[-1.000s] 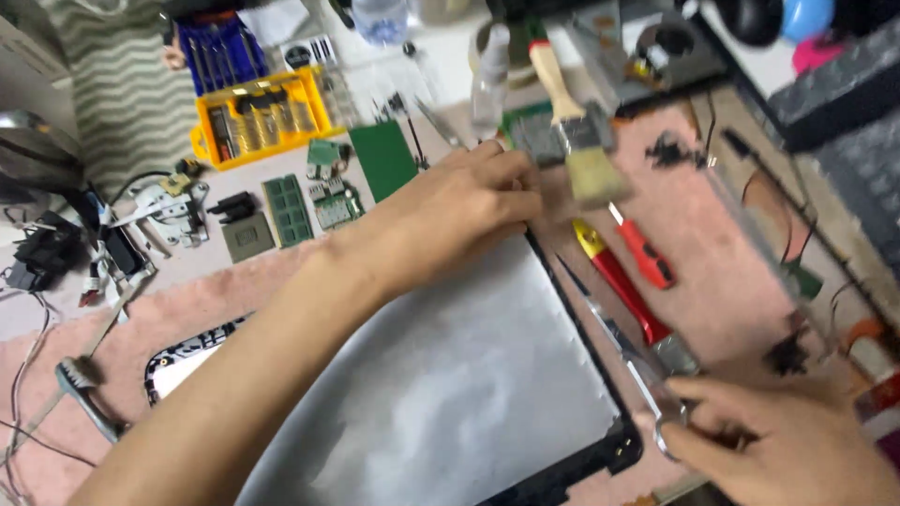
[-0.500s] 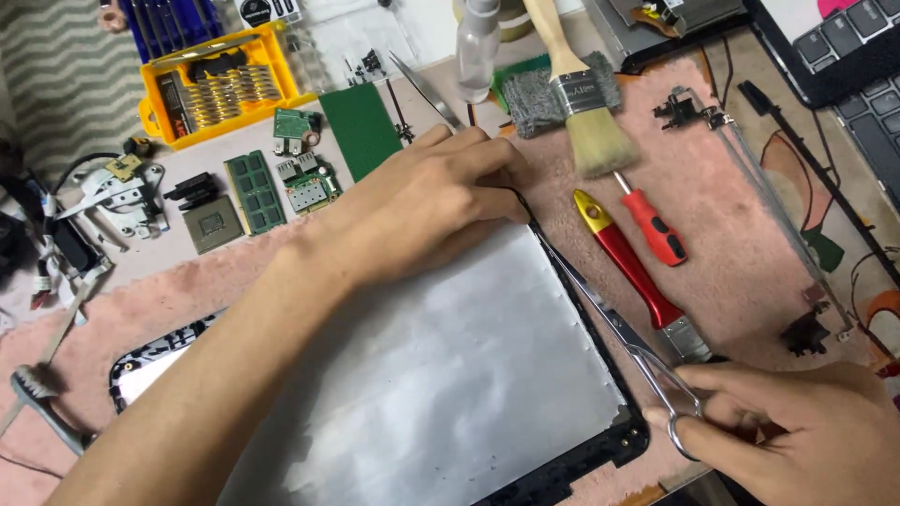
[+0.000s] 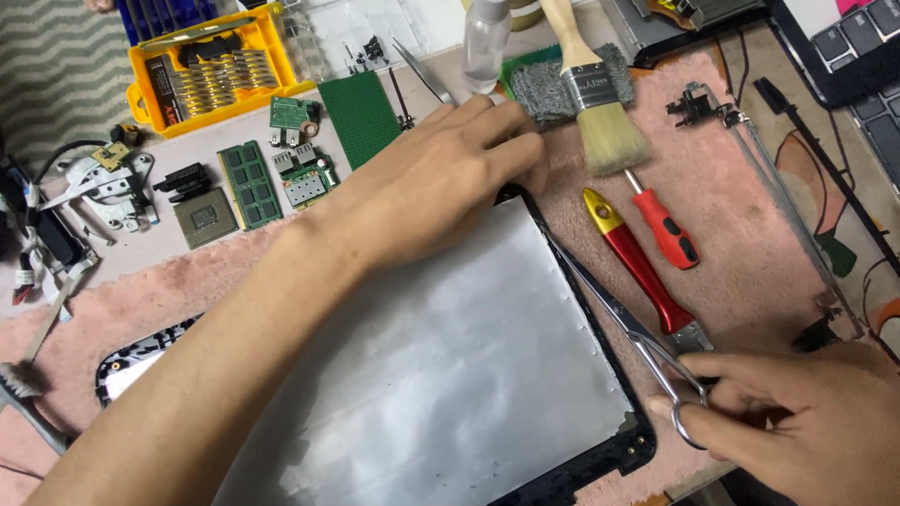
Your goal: Brushing the inner surface of a laptop lid assembly using a small handheld brush on a repair bench.
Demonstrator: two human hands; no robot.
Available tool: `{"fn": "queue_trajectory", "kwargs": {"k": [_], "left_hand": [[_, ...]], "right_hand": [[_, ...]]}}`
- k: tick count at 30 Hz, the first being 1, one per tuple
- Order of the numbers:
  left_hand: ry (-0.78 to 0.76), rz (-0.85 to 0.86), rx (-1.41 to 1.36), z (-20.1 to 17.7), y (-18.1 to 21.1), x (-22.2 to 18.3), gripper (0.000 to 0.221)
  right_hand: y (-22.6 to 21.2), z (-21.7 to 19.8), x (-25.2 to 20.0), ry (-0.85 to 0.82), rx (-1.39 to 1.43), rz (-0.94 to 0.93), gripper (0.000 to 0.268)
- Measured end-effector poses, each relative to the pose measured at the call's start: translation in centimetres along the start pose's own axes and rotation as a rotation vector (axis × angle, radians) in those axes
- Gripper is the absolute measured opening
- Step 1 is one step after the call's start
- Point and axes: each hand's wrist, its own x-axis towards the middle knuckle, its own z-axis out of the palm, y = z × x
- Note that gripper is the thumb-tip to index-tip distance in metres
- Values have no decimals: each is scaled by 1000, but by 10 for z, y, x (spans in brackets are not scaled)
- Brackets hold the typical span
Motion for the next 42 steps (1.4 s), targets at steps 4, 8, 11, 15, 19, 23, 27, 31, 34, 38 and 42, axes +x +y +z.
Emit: {"fn": "queue_trajectory", "kwargs": {"k": [4, 8, 11, 15, 19, 23, 27, 31, 34, 38, 42], "left_hand": [[96, 58, 31, 5, -6, -4, 18], [123, 59, -29, 0, -4, -7, 11], [158, 49, -105, -3, -3, -11, 13], [131, 74, -125, 0, -5, -14, 16], [119, 86, -83, -1, -3, -15, 16], [-2, 61, 48, -9, 5, -15, 26], [23, 133, 95, -13, 6, -21, 22], [-34, 76, 36, -14, 13, -18, 20], [74, 21, -82, -3, 21, -10, 13], [130, -392, -786, -22, 83, 11, 44], [192, -556, -1347, 14, 123, 24, 59]], "right_hand": [[-12, -14, 9, -9, 117, -23, 27], [-30, -29, 11, -100, 161, 151, 22], [-24, -30, 13, -54, 71, 167, 26], [-13, -19, 7, 84, 299, -7, 23], [-22, -26, 7, -68, 158, 130, 24], [-26, -30, 7, -88, 163, 160, 27], [-24, -32, 10, -128, 113, 144, 23], [-14, -18, 8, -92, 218, 121, 15], [1, -10, 15, -70, 651, 74, 18], [20, 6, 26, -395, 1312, 289, 15], [2, -10, 33, -495, 1224, 274, 29]]}}
